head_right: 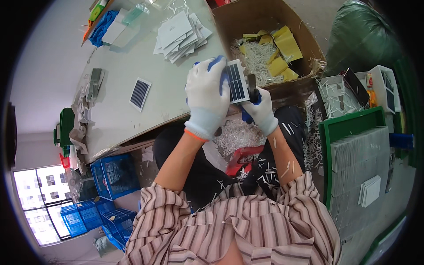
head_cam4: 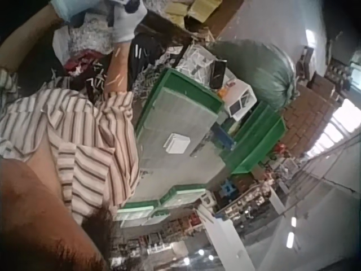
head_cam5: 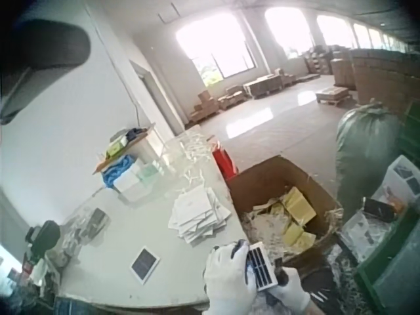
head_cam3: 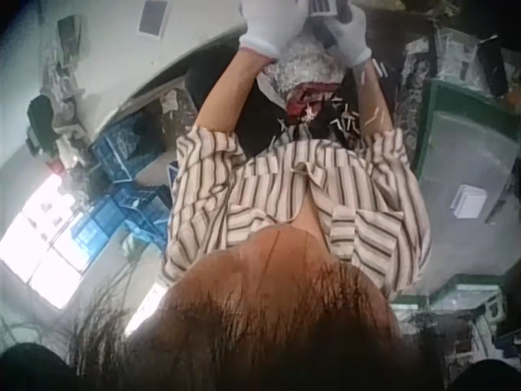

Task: Use a utility knife to trim the edges of small solar panels and stack them in a container.

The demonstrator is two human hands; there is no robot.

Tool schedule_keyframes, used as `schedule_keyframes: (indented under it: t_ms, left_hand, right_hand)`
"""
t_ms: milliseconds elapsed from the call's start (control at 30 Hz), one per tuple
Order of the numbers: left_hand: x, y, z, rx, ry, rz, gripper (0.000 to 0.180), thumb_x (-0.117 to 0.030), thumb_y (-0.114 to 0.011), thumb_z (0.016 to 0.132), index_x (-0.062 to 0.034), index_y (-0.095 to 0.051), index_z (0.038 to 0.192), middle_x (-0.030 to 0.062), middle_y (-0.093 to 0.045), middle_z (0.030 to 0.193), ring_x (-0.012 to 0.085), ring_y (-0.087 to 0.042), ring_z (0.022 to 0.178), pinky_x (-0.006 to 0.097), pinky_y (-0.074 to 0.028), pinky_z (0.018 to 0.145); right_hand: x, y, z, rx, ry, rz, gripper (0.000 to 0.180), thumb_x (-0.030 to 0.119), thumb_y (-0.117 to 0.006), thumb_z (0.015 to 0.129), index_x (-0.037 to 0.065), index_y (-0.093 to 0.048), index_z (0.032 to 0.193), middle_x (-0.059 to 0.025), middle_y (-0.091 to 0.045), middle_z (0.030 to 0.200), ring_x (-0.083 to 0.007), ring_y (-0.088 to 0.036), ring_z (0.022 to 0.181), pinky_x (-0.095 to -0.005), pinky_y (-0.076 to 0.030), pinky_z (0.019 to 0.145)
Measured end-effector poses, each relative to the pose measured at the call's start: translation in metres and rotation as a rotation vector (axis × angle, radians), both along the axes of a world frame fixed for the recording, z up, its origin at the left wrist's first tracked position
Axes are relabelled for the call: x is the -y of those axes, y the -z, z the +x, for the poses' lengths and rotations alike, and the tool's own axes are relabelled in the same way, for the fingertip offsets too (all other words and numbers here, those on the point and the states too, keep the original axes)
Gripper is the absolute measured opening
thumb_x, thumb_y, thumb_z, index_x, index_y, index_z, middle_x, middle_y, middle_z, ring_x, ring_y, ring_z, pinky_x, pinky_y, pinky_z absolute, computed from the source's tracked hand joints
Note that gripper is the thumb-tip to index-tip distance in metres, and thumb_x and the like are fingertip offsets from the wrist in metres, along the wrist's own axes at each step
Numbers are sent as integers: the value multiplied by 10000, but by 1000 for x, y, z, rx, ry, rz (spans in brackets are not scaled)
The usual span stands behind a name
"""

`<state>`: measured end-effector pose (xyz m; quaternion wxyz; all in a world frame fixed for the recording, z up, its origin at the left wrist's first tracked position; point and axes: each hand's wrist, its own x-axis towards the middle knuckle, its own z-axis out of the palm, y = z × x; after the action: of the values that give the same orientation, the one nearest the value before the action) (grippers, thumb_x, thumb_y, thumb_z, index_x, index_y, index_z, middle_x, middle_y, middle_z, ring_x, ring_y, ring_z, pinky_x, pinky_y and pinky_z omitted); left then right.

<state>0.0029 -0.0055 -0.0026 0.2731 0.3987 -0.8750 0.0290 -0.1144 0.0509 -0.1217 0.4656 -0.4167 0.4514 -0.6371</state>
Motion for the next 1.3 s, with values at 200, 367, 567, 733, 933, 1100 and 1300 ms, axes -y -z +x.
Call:
schedule_keyframes:
  t_ms: [200, 367, 567, 733, 933, 1100, 1300]
  left_hand:
    - [2, 9, -6, -134, 21, 14, 345, -10, -574, 724, -84, -611, 1059, 115, -580, 1015, 327, -522, 978, 424, -428, 833]
    - [-3, 7, -6, -86, -27, 9, 391, -49, -598, 720, -88, -608, 1109, 126, -569, 1003, 331, -518, 966, 432, -430, 823]
    - [-2, 9, -7, -37, -52, -33, 442, -118, -619, 714, -73, -599, 1153, 139, -554, 1005, 337, -503, 973, 437, -419, 831]
    - [-4, 6, -11, 9, -22, -17, 451, -126, -605, 718, -61, -599, 1164, 142, -545, 1010, 336, -491, 977, 439, -408, 829]
    - [-5, 5, -5, 15, 4, 13, 442, -92, -603, 711, -73, -609, 1152, 141, -551, 1024, 333, -496, 987, 431, -411, 846]
    - [-6, 8, -14, -64, 101, 78, 438, -52, -610, 693, -89, -623, 1130, 141, -558, 1045, 331, -502, 1005, 426, -417, 869]
    - [-1, 5, -4, -56, 85, 39, 439, -59, -621, 689, -100, -627, 1126, 140, -556, 1061, 339, -506, 998, 429, -422, 864]
  right_hand:
    - [-18, -6, 11, 106, -119, 20, 125, 35, -652, 776, -8, -643, 893, -44, -663, 766, -87, -607, 688, -230, -490, 641]
    - [-52, -16, 38, -353, -82, -202, 164, -4, -635, 772, -18, -598, 931, -78, -658, 780, -125, -578, 655, -257, -480, 637]
    - [-19, 7, 46, -162, 393, -94, 413, -4, -662, 789, 0, -439, 1136, -102, -619, 909, -156, -611, 802, -295, -482, 736]
    - [45, 66, 56, 272, 416, -90, 430, 20, -666, 809, 27, -413, 1157, -93, -598, 1006, -141, -604, 888, -285, -490, 789]
    - [75, 29, 38, 1110, -133, -163, 296, 299, -352, 1014, 60, -482, 1129, -50, -590, 1048, -147, -587, 970, -311, -504, 856]
    - [76, 19, 25, 922, -8, -31, 199, 216, -449, 977, 73, -486, 1111, -60, -595, 985, -175, -612, 911, -335, -531, 813]
    - [44, 55, 7, 62, 546, 9, 259, 54, -681, 796, 19, -550, 1017, -40, -635, 873, -108, -607, 754, -254, -497, 693]
